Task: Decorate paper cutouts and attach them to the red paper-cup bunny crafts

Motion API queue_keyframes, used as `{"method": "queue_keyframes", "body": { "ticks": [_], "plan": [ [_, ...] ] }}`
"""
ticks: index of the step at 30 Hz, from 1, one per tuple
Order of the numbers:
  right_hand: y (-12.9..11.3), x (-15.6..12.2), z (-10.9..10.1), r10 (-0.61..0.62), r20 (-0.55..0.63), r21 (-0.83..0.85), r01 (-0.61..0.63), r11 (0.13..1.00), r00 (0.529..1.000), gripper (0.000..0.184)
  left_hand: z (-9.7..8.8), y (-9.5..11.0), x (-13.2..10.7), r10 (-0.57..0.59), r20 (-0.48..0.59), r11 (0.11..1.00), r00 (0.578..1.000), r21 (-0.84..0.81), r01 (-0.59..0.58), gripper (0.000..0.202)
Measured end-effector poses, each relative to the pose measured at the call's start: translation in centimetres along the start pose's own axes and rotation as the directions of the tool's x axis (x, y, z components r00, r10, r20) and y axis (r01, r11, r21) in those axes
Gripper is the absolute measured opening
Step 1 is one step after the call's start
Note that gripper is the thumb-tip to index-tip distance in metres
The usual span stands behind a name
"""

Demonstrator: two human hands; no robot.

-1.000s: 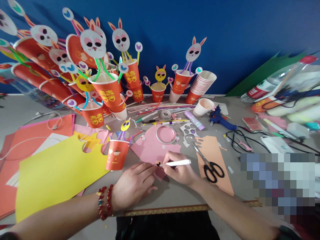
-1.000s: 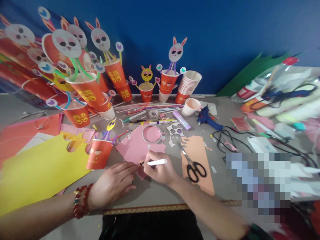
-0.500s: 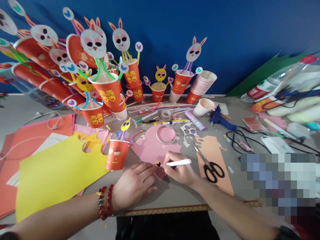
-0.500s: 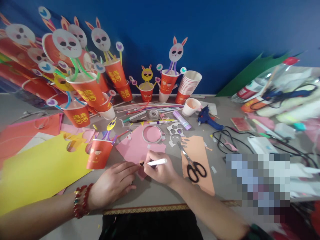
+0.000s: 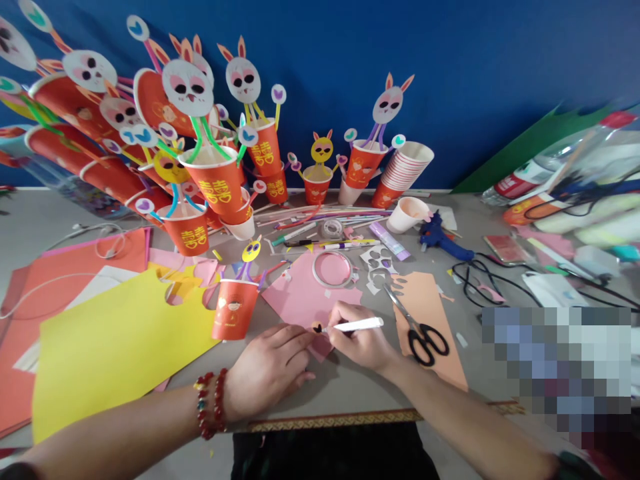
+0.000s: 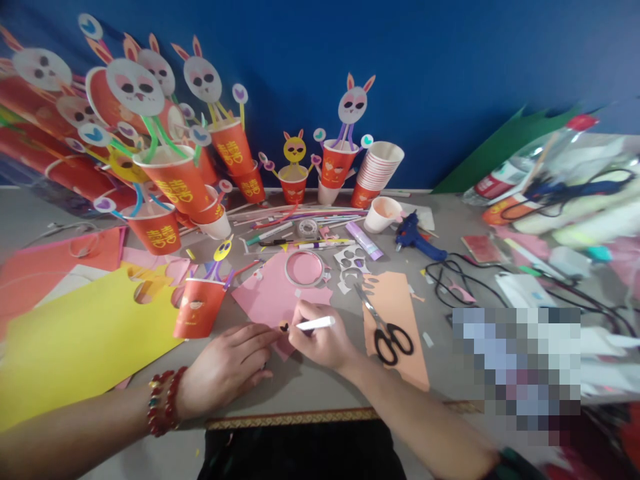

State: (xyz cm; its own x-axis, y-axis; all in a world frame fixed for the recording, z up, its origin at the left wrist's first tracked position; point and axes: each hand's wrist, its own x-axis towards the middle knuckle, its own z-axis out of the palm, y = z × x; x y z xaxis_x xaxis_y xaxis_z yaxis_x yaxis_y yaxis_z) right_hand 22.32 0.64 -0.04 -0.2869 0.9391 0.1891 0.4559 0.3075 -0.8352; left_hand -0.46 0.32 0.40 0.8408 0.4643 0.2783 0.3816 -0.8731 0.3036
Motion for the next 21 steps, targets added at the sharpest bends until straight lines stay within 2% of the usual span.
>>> {"method": "queue_keyframes", "body": {
  "ticks": [21],
  "plan": [
    [0.16,-0.07,-0.03,0.007,0.003,0.029,-0.007,1.0,1.0,0.017,-0.01,-0.07,0.0,-0.008,0.014,1.0,1.0,-0.001,0.008,0.02]
  ]
}}
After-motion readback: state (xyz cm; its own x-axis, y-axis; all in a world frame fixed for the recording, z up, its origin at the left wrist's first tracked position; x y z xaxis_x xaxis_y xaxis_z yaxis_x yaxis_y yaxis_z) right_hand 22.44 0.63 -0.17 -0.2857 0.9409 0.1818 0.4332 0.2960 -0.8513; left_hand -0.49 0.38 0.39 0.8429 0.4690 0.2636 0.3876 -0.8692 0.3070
